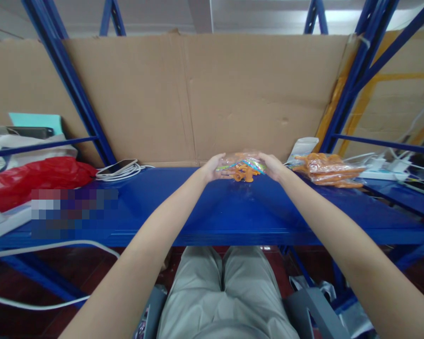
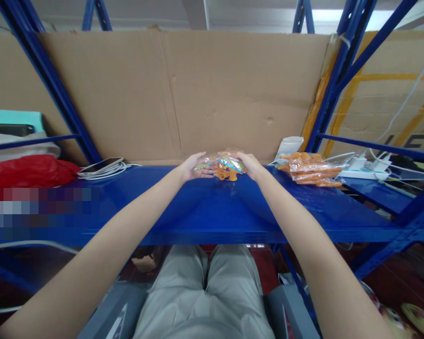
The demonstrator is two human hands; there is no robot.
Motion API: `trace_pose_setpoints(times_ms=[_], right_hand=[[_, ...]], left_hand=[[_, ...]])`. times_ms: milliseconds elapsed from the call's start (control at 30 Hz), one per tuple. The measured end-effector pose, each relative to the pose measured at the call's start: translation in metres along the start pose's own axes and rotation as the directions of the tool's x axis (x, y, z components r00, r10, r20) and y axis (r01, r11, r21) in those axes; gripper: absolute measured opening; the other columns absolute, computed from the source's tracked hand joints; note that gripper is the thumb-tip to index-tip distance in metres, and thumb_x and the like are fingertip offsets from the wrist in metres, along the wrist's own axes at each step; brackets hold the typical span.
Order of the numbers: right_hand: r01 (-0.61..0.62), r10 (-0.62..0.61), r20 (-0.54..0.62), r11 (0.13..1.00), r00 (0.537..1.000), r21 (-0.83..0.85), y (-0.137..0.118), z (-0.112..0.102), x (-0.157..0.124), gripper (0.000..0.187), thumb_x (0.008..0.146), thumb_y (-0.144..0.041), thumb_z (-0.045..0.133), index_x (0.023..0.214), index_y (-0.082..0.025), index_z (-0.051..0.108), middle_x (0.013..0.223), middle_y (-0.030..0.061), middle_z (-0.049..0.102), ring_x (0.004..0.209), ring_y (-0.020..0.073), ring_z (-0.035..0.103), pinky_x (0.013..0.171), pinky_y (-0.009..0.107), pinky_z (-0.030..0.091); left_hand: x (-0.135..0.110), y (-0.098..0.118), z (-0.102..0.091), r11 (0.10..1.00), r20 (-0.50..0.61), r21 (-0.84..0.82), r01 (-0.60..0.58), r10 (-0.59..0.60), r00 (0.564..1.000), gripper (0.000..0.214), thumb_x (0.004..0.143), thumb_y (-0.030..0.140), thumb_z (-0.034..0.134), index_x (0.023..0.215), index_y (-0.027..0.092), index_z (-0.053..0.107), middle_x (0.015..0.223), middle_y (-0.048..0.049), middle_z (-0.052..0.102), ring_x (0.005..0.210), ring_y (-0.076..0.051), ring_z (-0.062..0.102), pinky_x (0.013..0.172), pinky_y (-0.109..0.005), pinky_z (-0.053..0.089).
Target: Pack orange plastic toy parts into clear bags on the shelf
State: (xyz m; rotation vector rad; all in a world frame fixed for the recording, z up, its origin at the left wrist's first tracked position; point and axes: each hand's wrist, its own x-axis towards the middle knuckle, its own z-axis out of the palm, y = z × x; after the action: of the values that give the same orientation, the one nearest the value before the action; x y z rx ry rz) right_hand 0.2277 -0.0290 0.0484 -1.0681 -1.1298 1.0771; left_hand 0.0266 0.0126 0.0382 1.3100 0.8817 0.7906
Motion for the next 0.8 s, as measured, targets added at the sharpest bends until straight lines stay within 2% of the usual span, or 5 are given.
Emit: trace_pose_setpoints(times_ms=[100, 367, 533, 667, 800], right_hand=[[-0.062, 0.064, 0.141, 0.998, 0.988, -0.015, 0.000, -0.005, -0.003, 0.019, 0.084, -0.015, 0.049, 0.082, -0.016, 0.068, 0.079, 0.0052, 0.073, 0.075, 0.0162, 0.066, 0.072, 0.025, 0.053], [-0.113, 0.179, 0.382, 0.975, 0.907, -0.189, 0.011, -0.021, -0.007, 0.039, 0.097, -0.047, 0.039, 0.118, -0.025, 0.064, 0.124, 0.0059, 0.067, 0.116, 0.0217, 0.060, 0.096, 0.037, 0.047], [-0.177, 0.273, 0.318, 0.937, 0.908, -0.300, 0.029, -0.027, 0.008, 0.055, 0.095, -0.058, 0.031, 0.105, -0.020, 0.070, 0.128, 0.0094, 0.064, 0.122, 0.0250, 0.055, 0.102, 0.040, 0.042], [-0.273, 0.334, 0.210, 0.923, 0.919, -0.271, 0.041, -0.024, 0.022, 0.053, 0.098, -0.053, 0.031, 0.096, -0.016, 0.069, 0.114, 0.0145, 0.069, 0.105, 0.0225, 0.065, 0.090, 0.033, 0.050], [-0.349, 0.371, 0.131, 0.923, 0.919, -0.162, 0.049, -0.014, 0.031, 0.052, 0.099, -0.049, 0.028, 0.107, -0.011, 0.064, 0.100, 0.0161, 0.071, 0.083, 0.0201, 0.070, 0.074, 0.030, 0.054]], left_hand=[[0.006, -0.002, 0.002, 1.000, -0.037, -0.013, 0.009, -0.010, 0.999, 0.037, 0.089, 0.035, 0.043, 0.108, 0.014, 0.066, 0.110, -0.0170, 0.071, 0.099, -0.026, 0.069, 0.084, -0.037, 0.054], [-0.011, 0.019, 0.005, 0.924, -0.124, -0.249, -0.289, 0.266, 0.956, 0.046, 0.091, 0.027, 0.037, 0.130, 0.013, 0.056, 0.123, -0.0131, 0.066, 0.110, -0.024, 0.065, 0.096, -0.039, 0.051], [-0.017, 0.033, -0.006, 0.875, -0.113, -0.301, -0.379, 0.362, 0.925, 0.049, 0.092, 0.029, 0.034, 0.133, 0.011, 0.054, 0.129, -0.0136, 0.063, 0.115, -0.027, 0.062, 0.101, -0.047, 0.047], [-0.018, 0.041, -0.018, 0.847, -0.134, -0.309, -0.432, 0.410, 0.902, 0.049, 0.092, 0.030, 0.034, 0.133, 0.013, 0.054, 0.129, -0.0120, 0.063, 0.116, -0.027, 0.061, 0.103, -0.049, 0.046], [-0.019, 0.038, -0.029, 0.832, -0.174, -0.318, -0.455, 0.420, 0.891, 0.049, 0.091, 0.029, 0.036, 0.132, 0.012, 0.055, 0.127, -0.0122, 0.064, 0.114, -0.027, 0.062, 0.103, -0.048, 0.045]])
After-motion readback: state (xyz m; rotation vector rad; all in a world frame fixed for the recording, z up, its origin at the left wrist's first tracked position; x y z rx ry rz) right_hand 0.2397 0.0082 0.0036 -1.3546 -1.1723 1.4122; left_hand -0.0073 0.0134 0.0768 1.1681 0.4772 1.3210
